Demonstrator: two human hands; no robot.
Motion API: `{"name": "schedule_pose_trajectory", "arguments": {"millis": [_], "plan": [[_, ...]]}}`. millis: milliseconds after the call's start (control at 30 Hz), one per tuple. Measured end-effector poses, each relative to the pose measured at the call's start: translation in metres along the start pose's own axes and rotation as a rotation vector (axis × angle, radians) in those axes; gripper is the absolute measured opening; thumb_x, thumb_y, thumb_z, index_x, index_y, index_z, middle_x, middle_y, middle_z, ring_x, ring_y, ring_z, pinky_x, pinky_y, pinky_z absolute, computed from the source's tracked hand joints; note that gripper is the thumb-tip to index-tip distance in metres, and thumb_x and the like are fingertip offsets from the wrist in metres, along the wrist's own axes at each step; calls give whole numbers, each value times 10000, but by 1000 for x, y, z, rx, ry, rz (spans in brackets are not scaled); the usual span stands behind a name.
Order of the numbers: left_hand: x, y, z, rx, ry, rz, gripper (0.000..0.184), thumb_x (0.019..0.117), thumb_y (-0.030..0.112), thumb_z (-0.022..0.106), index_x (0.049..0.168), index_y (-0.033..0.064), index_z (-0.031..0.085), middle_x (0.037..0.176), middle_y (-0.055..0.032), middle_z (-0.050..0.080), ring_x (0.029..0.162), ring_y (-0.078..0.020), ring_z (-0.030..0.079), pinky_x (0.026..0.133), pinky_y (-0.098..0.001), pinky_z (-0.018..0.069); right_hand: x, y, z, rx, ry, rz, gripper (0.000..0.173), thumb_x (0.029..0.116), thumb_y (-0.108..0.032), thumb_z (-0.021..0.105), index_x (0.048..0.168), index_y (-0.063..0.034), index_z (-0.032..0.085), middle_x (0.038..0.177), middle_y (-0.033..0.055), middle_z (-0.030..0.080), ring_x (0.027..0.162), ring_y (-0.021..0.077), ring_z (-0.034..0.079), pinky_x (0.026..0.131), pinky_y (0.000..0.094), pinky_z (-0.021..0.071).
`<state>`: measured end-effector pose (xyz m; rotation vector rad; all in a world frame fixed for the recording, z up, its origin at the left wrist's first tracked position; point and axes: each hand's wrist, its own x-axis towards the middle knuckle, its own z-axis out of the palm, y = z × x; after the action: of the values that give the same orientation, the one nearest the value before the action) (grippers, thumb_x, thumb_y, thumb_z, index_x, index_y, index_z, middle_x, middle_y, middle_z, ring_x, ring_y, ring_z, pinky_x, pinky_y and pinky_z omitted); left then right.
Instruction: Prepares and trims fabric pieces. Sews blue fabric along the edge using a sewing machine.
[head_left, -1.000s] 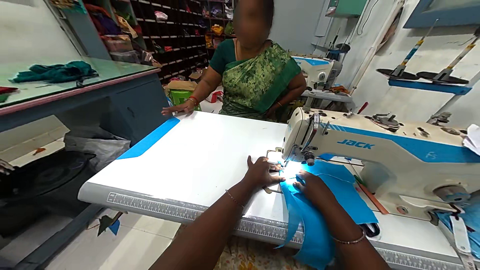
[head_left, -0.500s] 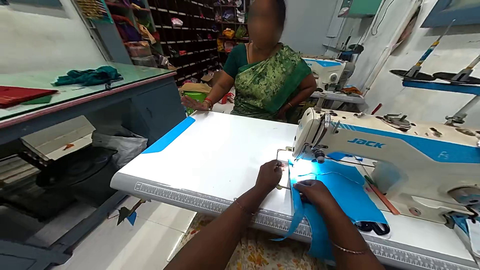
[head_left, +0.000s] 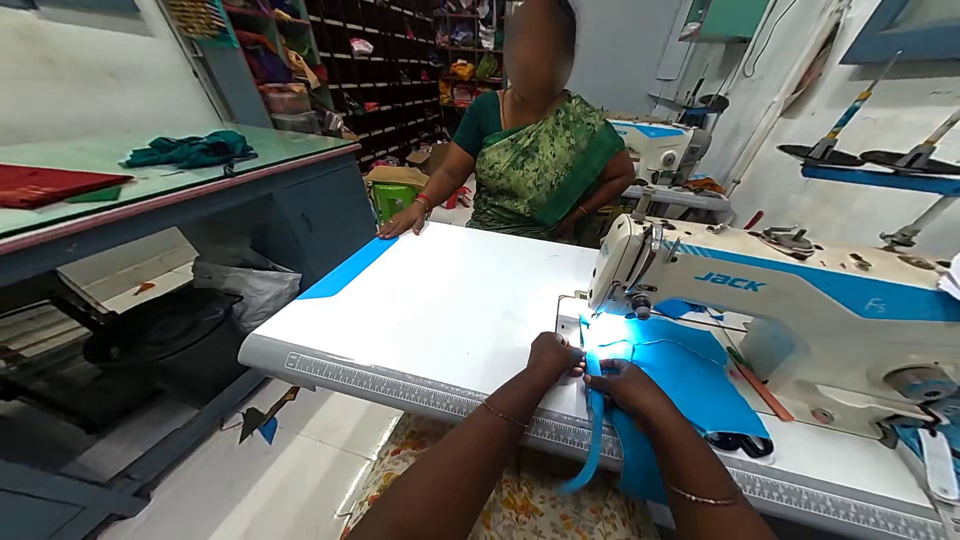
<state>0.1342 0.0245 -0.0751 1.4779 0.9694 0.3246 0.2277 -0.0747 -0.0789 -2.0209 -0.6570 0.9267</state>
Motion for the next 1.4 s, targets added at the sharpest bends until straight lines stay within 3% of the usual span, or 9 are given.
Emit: {"name": "schedule_pose_trajectory", "arguments": {"millis": [133,200,267,300,600,967,1167,1267,1400], "plan": [[-7,-1,-1,-21,-10,3,233,1013,148,657,1100,-65,619,943,-128,656,765,-130,625,743,-308,549,-8,1,4,30,9,-38,391,1004,-156,670,1318,50,561,1086,200,637,893,240,612,802,391,515],[-9,-1,-1,-76,-20,-11,238,1004,130,667,1119,-70,609,944,-124,652,756,-112,634,738,-284,557,-6,3,4,66,36,-37,377,1088,-265,520,1224,76,603,1020,202,621,853,240,598,789,401,509],[-10,-2,-1,-129,-22,-16,229,1002,118,668,1122,-66,603,930,-110,645,736,-93,635,718,-256,558,-5,3,1,129,49,8,466,1133,-317,363,1223,88,575,968,169,600,786,193,597,731,343,513],[-10,-2,-1,-136,-21,-15,226,1006,117,662,1127,-66,604,936,-113,645,740,-96,634,720,-257,556,-3,3,0,154,54,30,452,1134,-309,358,1212,80,575,926,138,599,734,154,597,686,302,513],[-10,-4,1,-130,-6,-12,187,1006,76,644,1136,-54,607,955,-116,648,745,-99,642,718,-257,562,10,7,-8,294,27,104,276,1059,-242,578,1074,33,589,772,63,601,621,103,613,606,248,542],[-11,-5,0,-98,1,-1,172,1016,76,625,1129,-54,619,971,-121,653,757,-105,650,733,-268,567,10,7,-4,187,57,70,248,1008,-206,664,1047,37,637,766,64,600,597,85,582,583,225,518],[-12,-3,-1,-128,-21,-23,174,1025,73,606,1146,-53,605,950,-99,672,744,-73,648,722,-242,557,5,10,-1,-32,117,-30,211,998,-168,682,1030,40,670,822,105,625,642,123,565,640,283,504],[17,-19,4,-109,-25,5,170,1010,104,644,1076,-52,630,860,-87,708,693,-78,687,681,-243,585,3,12,-1,-92,112,-41,256,999,-210,688,1065,37,671,863,127,638,675,158,581,669,327,518],[17,-24,3,-31,-68,60,292,972,179,729,1080,-74,630,905,-125,710,735,-104,698,741,-270,589,-14,13,-2,-60,54,-16,369,1091,-279,506,1106,67,632,866,144,627,697,166,615,683,324,541]]}}
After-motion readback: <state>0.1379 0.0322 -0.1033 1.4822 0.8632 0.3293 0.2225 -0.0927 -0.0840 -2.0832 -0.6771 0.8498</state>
